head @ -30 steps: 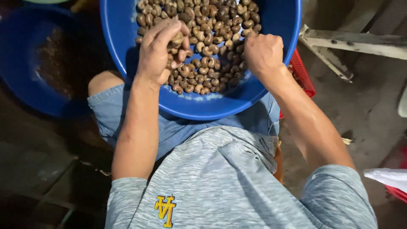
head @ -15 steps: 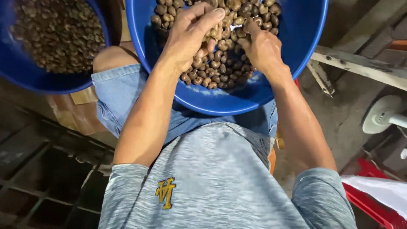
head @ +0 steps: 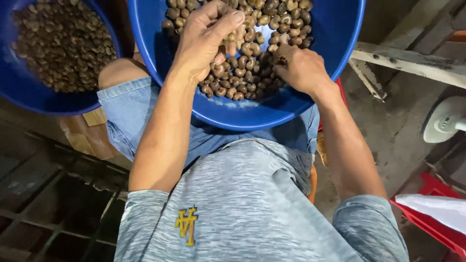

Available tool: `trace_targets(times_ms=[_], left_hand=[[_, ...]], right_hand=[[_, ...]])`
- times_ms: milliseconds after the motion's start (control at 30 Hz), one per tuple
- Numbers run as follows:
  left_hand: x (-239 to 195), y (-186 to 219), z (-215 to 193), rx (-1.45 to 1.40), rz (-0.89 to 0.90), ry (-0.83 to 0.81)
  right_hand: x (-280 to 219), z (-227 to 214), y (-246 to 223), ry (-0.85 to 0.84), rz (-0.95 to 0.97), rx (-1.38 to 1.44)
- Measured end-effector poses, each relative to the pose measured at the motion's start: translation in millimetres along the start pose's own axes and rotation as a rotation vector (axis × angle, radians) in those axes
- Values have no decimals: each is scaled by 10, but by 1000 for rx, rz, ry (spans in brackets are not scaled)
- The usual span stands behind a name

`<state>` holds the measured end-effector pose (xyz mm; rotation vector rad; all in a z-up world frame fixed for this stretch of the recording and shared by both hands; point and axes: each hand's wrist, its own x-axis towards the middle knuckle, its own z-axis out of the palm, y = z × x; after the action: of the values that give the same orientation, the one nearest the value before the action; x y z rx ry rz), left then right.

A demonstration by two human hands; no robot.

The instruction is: The person sits with a large blue basin on their lap, sorting brown nuts by hand. They pick up individual nuts, inspect them, and transfer selected ones into a red basket placed on the floor to their right.

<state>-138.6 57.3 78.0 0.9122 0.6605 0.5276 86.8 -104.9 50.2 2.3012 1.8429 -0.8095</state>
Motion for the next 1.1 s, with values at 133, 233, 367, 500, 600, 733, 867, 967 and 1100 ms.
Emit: trace_targets(times_ms=[133, 233, 367, 500, 600, 733, 867, 967, 1100], left_hand=[[-9, -11, -19, -5, -30, 24], [7, -39, -18, -22, -74, 62], [9, 9, 19, -11, -111, 98], [11, -6, 4, -15, -159, 188], [33, -32, 0, -14, -169, 197], [38, -36, 18, 12, -173, 196], [40, -18, 23, -51, -163, 204], [46, 12, 19, -67, -176, 225], [67, 40, 40, -71, -246, 312]], right_hand=[[97, 5, -90, 5, -29, 121], [268, 93, -149, 222, -39, 158], [554, 349, -92, 256, 18, 77], [599, 320, -85, 193, 73, 210], [433, 72, -194, 146, 184, 754], [405, -239, -257, 37, 295, 1426], [419, -282, -81, 4, -34, 1947], [503, -395, -215, 47, 14, 1873], [758, -113, -335, 261, 192, 1419]])
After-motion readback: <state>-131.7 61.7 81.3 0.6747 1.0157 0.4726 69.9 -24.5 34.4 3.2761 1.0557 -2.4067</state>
